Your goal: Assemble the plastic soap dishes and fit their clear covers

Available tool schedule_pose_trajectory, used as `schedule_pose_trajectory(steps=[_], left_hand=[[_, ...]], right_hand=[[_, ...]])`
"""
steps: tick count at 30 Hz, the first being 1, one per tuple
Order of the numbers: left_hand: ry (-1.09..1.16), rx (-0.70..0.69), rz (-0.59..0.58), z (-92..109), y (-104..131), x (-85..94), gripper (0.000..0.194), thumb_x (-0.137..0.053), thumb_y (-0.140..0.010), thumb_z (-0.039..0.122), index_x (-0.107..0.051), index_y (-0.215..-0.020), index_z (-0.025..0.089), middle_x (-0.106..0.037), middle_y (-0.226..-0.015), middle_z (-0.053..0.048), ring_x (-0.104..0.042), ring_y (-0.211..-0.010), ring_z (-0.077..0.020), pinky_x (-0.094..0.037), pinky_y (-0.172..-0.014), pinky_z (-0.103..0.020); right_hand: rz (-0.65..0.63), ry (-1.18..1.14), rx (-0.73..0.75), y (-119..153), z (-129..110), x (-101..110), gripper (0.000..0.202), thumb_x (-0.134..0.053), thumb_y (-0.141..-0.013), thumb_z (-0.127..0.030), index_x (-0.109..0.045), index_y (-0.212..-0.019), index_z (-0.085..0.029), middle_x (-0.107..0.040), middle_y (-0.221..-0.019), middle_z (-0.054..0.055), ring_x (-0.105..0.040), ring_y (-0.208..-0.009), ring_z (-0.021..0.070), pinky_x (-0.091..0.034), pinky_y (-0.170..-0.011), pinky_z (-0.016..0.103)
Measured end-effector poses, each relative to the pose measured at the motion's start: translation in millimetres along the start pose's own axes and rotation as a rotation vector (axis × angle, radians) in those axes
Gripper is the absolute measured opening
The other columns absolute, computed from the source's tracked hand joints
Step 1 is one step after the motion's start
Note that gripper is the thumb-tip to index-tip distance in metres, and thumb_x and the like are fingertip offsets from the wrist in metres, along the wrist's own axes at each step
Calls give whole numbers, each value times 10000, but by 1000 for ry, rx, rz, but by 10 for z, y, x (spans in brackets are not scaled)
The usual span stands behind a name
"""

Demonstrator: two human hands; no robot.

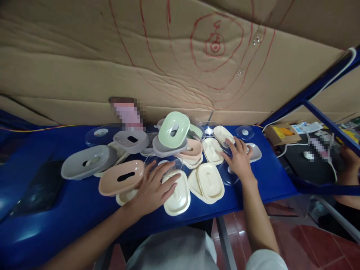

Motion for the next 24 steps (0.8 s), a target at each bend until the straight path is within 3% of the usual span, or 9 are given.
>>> schedule_pose_trajectory(steps=[3, 6, 10, 14, 16, 19, 21, 24], left_hand=[[8, -9, -14, 11, 6, -7, 236, -657, -1002, 235, -728, -1226, 233, -654, -1472, -159, -613, -1339, -307, -294, -1256, -594], [23, -19, -36, 20, 9, -4, 238, -649, -1000, 228, -727, -1226, 236, -655, -1481, -149, -610, -1348, -303, -262, -1270, -589], [28, -37, -65, 28, 14, 12, 243, -648, -984, 212, -737, -1208, 250, -665, -1482, -124, -612, -1345, -291, -229, -1292, -576], [27, -55, -79, 38, 23, 16, 256, -649, -956, 176, -744, -1184, 244, -678, -1469, -114, -613, -1339, -287, -202, -1308, -567], [30, -59, -78, 44, 26, 14, 258, -653, -945, 160, -747, -1172, 238, -681, -1465, -113, -615, -1331, -286, -189, -1315, -565], [38, -64, -85, 53, 24, 10, 235, -658, -949, 171, -754, -1152, 239, -682, -1461, -110, -617, -1326, -284, -178, -1320, -564], [43, -72, -85, 59, 20, 11, 216, -656, -956, 179, -759, -1136, 237, -686, -1452, -111, -618, -1324, -286, -174, -1322, -565], [49, -79, -80, 68, 15, 7, 199, -658, -956, 178, -762, -1116, 234, -691, -1443, -110, -618, -1321, -286, -164, -1325, -564]], right_hand=[[-2, -166, 11, -130, -28, -28, 633, -482, -1081, -569, -441, -1623, -243, -405, -1708, 191, -402, -1567, 369, -308, -1236, 649], [42, -310, -37, -83, 272, 6, 559, -361, -1113, -469, -441, -1612, -228, -366, -1734, 168, -338, -1617, 295, -334, -1267, 564], [-52, -179, -229, 273, 895, -22, 488, -368, -1050, -434, -614, -1428, -248, -570, -1593, 147, -457, -1543, 341, -269, -1263, 685], [-167, -127, -288, 701, 1230, 7, 523, -402, -1001, -563, -685, -1344, -289, -721, -1408, 135, -651, -1334, 387, -380, -1148, 749], [-183, -61, -283, 831, 1276, 82, 591, -512, -941, -681, -687, -1377, -323, -728, -1400, 131, -674, -1285, 421, -455, -1073, 717], [-190, 41, -252, 877, 1250, 188, 561, -554, -937, -723, -743, -1320, -360, -783, -1273, 118, -735, -1135, 406, -550, -874, 538], [-145, 82, -256, 818, 1189, 217, 529, -502, -988, -693, -791, -1233, -324, -810, -1140, 133, -752, -1018, 384, -527, -795, 484], [10, 159, -327, 651, 1054, 194, 602, -417, -1047, -642, -807, -1136, -192, -786, -941, 180, -723, -906, 369, -489, -856, 514]])
Point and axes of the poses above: each hand's wrist, its own y-axis away from the middle knuckle, its own x-axis out of the back of the hand, z = x × y, the point moved 3 cm from there along -y, towards the middle knuckle
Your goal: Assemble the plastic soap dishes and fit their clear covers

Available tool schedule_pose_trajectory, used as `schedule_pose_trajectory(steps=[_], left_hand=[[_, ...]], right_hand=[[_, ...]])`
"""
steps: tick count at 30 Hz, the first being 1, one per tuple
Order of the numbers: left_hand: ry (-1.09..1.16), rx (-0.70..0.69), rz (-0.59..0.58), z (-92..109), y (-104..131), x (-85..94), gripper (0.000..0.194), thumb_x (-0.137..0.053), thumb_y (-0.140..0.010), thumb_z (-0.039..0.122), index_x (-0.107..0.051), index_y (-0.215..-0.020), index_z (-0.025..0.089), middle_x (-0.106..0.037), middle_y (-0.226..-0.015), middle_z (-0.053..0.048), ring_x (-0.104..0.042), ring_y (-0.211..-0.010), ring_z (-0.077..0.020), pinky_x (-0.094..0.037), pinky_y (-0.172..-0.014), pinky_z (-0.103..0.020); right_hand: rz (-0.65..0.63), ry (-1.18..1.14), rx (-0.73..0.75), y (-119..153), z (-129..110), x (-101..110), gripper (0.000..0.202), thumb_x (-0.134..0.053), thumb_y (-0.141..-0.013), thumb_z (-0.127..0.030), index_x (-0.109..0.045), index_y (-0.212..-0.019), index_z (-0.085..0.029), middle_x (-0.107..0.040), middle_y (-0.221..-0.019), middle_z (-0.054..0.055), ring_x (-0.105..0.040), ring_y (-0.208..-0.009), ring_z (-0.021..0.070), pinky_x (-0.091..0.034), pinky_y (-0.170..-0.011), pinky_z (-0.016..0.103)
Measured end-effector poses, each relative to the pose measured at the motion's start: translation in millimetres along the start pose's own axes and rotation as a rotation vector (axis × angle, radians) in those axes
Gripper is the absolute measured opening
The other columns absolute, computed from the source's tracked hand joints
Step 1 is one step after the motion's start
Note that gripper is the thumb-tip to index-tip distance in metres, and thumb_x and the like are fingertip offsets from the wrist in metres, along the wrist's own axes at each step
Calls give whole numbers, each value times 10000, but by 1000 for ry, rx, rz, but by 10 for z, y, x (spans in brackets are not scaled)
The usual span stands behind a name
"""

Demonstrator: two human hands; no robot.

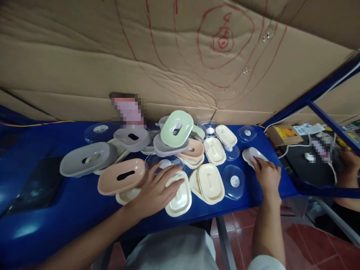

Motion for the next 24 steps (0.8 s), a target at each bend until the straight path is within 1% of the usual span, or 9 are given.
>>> schedule_pose_trajectory(steps=[3, 7, 11, 13, 16, 18, 20, 22, 24], left_hand=[[-3, -13, -12, 24, 4, -25, 178, -678, -950, 188, -763, -1100, 233, -688, -1439, -112, -615, -1326, -285, -164, -1324, -568], [-5, -57, -23, 74, 28, -67, 162, -704, -974, 259, -755, -1124, 229, -684, -1429, -121, -611, -1332, -289, -166, -1314, -590], [85, -163, -52, 135, 61, -90, 437, -661, -1007, 552, -708, -1313, 243, -643, -1495, -136, -575, -1380, -317, -169, -1302, -617], [117, -229, -74, 177, 73, -89, 583, -605, -1000, 670, -671, -1392, 244, -617, -1532, -144, -551, -1411, -331, -183, -1300, -629], [71, -322, -113, 252, 82, -78, 567, -587, -1016, 659, -654, -1413, 260, -605, -1554, -118, -512, -1458, -310, -219, -1310, -610], [0, -360, -121, 296, 84, -68, 440, -593, -1051, 555, -676, -1370, 263, -615, -1547, -93, -505, -1466, -276, -249, -1317, -577], [-85, -360, -98, 320, 79, -57, 301, -599, -1072, 408, -702, -1309, 254, -631, -1531, -81, -523, -1445, -255, -282, -1314, -561], [-160, -336, -68, 327, 70, -49, 245, -615, -1064, 305, -716, -1278, 241, -645, -1516, -84, -559, -1402, -255, -325, -1295, -561], [-199, -313, -50, 325, 62, -41, 246, -639, -1050, 278, -718, -1279, 233, -657, -1500, -87, -585, -1365, -259, -356, -1275, -557]], right_hand=[[156, 16, -96, -135, -228, -20, 667, -328, -1092, -588, -781, -1094, -98, -737, -853, 213, -690, -876, 368, -468, -879, 531], [252, -33, -98, -301, -601, 3, 685, -226, -1123, -511, -730, -1169, -51, -739, -970, 266, -686, -950, 384, -465, -898, 545], [111, -149, 193, -451, -1154, 0, 445, -386, -1103, -432, -736, -1260, -208, -772, -1226, 148, -683, -1195, 326, -437, -1073, 512], [15, -235, 344, -497, -1377, 38, 396, -424, -1081, -349, -700, -1360, -300, -727, -1393, 81, -608, -1377, 301, -382, -1172, 527], [17, -314, 323, -466, -1399, 253, 476, -363, -1082, -298, -606, -1492, -300, -590, -1585, 102, -495, -1514, 312, -322, -1230, 595], [55, -326, 248, -293, -1258, 440, 469, -357, -1098, -344, -594, -1501, -300, -601, -1572, 111, -537, -1478, 319, -354, -1223, 575], [44, -354, 236, 31, -1121, 555, 448, -385, -1101, -386, -600, -1490, -329, -668, -1488, 99, -602, -1406, 328, -408, -1195, 548], [-12, -376, 256, 432, -1046, 533, 445, -442, -1086, -423, -581, -1505, -372, -666, -1487, 82, -605, -1404, 351, -426, -1188, 572], [-95, -362, 274, 780, -1020, 382, 484, -515, -1058, -480, -543, -1537, -412, -538, -1627, 72, -509, -1499, 392, -396, -1207, 640]])
Point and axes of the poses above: each hand's wrist, its own y-axis away from the middle knuckle, its own x-axis out of the back of the hand, z = x × y, the point moved 3 cm from there along -y, towards the middle knuckle
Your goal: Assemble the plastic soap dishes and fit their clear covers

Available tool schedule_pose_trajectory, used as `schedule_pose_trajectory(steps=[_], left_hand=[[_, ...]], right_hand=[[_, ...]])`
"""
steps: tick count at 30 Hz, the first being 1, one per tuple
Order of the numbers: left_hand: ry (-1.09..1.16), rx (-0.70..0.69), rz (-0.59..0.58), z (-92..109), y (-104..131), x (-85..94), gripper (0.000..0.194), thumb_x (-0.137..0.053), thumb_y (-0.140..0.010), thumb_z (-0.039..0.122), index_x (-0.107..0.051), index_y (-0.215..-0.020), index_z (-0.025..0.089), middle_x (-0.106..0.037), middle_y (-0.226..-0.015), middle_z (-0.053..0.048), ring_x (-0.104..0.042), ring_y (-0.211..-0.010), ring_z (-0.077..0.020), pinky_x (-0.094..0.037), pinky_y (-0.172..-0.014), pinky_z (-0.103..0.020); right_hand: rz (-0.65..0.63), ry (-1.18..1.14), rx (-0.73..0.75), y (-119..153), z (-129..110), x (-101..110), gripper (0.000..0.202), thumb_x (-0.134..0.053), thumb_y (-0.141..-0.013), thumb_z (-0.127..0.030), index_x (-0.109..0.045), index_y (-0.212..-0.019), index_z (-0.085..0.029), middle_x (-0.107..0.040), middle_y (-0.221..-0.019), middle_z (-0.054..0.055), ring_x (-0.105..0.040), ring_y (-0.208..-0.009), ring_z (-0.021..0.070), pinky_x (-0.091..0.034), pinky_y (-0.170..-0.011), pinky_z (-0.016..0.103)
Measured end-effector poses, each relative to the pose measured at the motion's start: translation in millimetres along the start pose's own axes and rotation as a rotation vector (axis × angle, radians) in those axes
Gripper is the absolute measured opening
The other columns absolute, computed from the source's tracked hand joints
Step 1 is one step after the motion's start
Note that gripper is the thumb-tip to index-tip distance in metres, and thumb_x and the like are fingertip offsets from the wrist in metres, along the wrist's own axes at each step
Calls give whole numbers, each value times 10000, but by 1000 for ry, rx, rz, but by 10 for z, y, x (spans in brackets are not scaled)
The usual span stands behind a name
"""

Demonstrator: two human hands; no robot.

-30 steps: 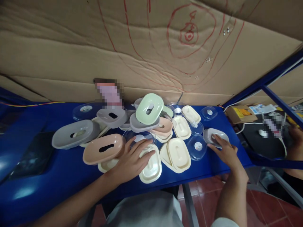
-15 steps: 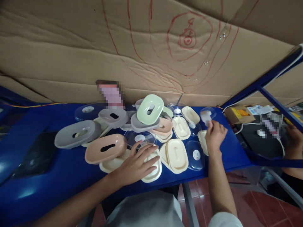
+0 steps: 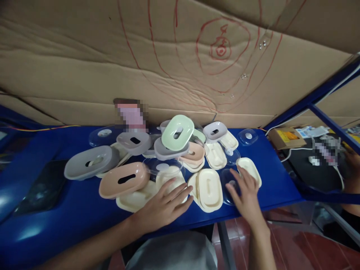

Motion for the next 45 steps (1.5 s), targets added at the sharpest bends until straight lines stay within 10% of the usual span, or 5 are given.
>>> schedule_pose_trajectory(steps=[11, 16, 26, 39, 45], left_hand=[[81, 592, -38, 156, 682, 238, 541, -654, -1011, 564, -635, -1471, 278, -578, -1583, -158, -518, -1475, -339, -131, -1335, -594], [168, 951, 49, 379, 934, 281, 383, -647, -1044, 407, -701, -1394, 262, -645, -1485, -174, -546, -1445, -349, -239, -1284, -596], [193, 757, -91, 534, 494, 82, 471, -582, -1061, 517, -643, -1487, 327, -616, -1559, -134, -558, -1430, -332, 12, -1322, -618], [186, 725, -120, 669, 937, 306, 480, -588, -1051, 244, -565, -1528, 286, -534, -1626, -168, -566, -1439, -309, -312, -1215, -513], [-193, 983, 23, -54, 1372, 499, 541, -741, -965, 230, -588, -1483, 201, -525, -1611, -231, -492, -1495, -450, -339, -1190, -663]], right_hand=[[319, -63, -39, -130, -267, -227, 463, -514, -1088, -395, -600, -1512, -229, -525, -1599, 197, -491, -1510, 373, -424, -1215, 603], [-144, -147, 497, 98, -1151, -333, 445, -584, -1089, -390, -575, -1523, -292, -676, -1491, 92, -596, -1427, 280, -264, -1295, 578], [-106, -124, 607, 303, -1109, -260, 372, -556, -1110, -337, -632, -1464, -255, -688, -1483, 91, -582, -1441, 264, -269, -1267, 511], [-225, -147, 262, 368, -1645, -641, 643, -487, -1117, -367, -272, -1715, -270, -219, -1796, 143, -320, -1618, 378, -406, -1196, 620], [-294, -220, 618, 494, -1945, -629, 528, -575, -1092, -342, -480, -1606, -267, -459, -1699, 83, -349, -1616, 284, -252, -1335, 605]])
Point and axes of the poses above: each hand's wrist, its own y-axis away from the middle knuckle, its own x-axis out of the back of the hand, z = x × y, the point moved 3 cm from there along -y, towards the middle knuckle
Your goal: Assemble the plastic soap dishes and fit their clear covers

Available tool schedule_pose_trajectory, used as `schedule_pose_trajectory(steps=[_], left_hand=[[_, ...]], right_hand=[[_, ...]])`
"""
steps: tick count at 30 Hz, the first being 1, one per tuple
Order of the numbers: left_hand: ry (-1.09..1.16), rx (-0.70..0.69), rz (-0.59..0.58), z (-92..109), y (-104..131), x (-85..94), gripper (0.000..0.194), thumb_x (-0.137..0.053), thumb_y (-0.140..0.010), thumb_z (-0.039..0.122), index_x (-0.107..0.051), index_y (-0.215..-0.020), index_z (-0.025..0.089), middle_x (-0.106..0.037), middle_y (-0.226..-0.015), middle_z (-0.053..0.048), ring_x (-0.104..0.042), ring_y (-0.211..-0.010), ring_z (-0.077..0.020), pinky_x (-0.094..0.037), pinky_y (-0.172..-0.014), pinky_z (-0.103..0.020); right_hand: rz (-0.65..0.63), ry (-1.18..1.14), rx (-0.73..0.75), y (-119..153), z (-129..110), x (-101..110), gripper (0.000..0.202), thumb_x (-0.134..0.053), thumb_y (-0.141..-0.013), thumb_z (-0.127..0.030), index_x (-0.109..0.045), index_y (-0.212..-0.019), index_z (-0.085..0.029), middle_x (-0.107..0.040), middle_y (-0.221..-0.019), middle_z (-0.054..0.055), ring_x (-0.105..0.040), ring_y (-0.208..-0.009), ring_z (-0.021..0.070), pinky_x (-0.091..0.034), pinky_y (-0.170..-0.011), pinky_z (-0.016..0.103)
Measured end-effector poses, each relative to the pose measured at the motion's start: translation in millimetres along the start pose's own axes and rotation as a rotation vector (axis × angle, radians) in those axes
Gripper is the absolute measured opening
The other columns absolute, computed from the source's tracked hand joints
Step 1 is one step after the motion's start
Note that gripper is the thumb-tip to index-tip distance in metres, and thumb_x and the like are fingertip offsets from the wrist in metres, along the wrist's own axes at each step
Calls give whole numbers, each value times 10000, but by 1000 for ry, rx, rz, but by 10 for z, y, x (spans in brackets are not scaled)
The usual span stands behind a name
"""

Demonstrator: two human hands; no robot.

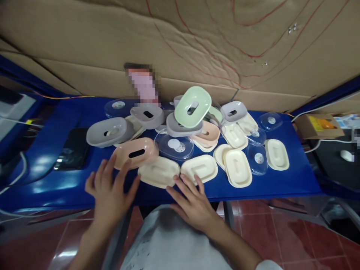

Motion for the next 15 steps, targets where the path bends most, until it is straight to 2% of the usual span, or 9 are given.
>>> schedule_pose_trajectory(steps=[2, 5, 8, 10, 12, 15], left_hand=[[74, -35, -10, -210, -113, 2, 406, -710, -993, 215, -643, -1394, 211, -696, -1417, -177, -612, -1385, -391, -424, -1162, -608], [263, -88, -22, -277, -119, 37, 294, -678, -1006, 166, -677, -1296, 213, -764, -1246, -117, -705, -1234, -300, -499, -1139, -523], [398, -207, -133, -112, -1, 31, 293, -621, -1026, 128, -665, -1302, 217, -754, -1282, -93, -697, -1266, -263, -479, -1195, -507], [433, -277, -194, 19, 68, 9, 318, -580, -1037, 102, -650, -1325, 219, -750, -1301, -85, -676, -1316, -252, -469, -1219, -502], [444, -296, -207, 113, 92, -9, 333, -577, -1038, 103, -635, -1346, 215, -740, -1318, -94, -655, -1354, -254, -475, -1223, -506], [418, -304, -232, 190, 73, -30, 342, -645, -1025, 176, -633, -1363, 225, -670, -1441, -135, -568, -1460, -302, -471, -1225, -548]], right_hand=[[-59, -32, 51, -39, -41, -42, 524, -565, -1097, -338, -482, -1601, -220, -474, -1687, 105, -369, -1607, 271, -285, -1333, 588], [-66, -99, 19, -71, -13, -76, 650, -612, -1076, -371, -392, -1654, -171, -440, -1695, 168, -368, -1607, 290, -400, -1286, 563], [21, -116, -30, -82, 29, -71, 733, -681, -1037, -412, -376, -1667, -194, -390, -1708, 203, -329, -1620, 340, -461, -1242, 572], [56, -88, -5, -118, 26, -65, 671, -693, -1032, -409, -446, -1629, -230, -413, -1696, 185, -313, -1625, 350, -433, -1256, 595], [44, -57, 40, -186, 13, -70, 540, -673, -1049, -371, -538, -1560, -255, -525, -1624, 135, -346, -1610, 325, -386, -1286, 603], [54, -43, 68, -284, 18, -68, 337, -619, -1083, -289, -662, -1416, -265, -712, -1399, 71, -512, -1498, 246, -378, -1301, 534]])
Point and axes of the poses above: each hand's wrist, its own y-axis away from the middle knuckle, its own x-axis out of the back of the hand, z = x × y, the point moved 3 cm from there along -y, towards the middle knuckle
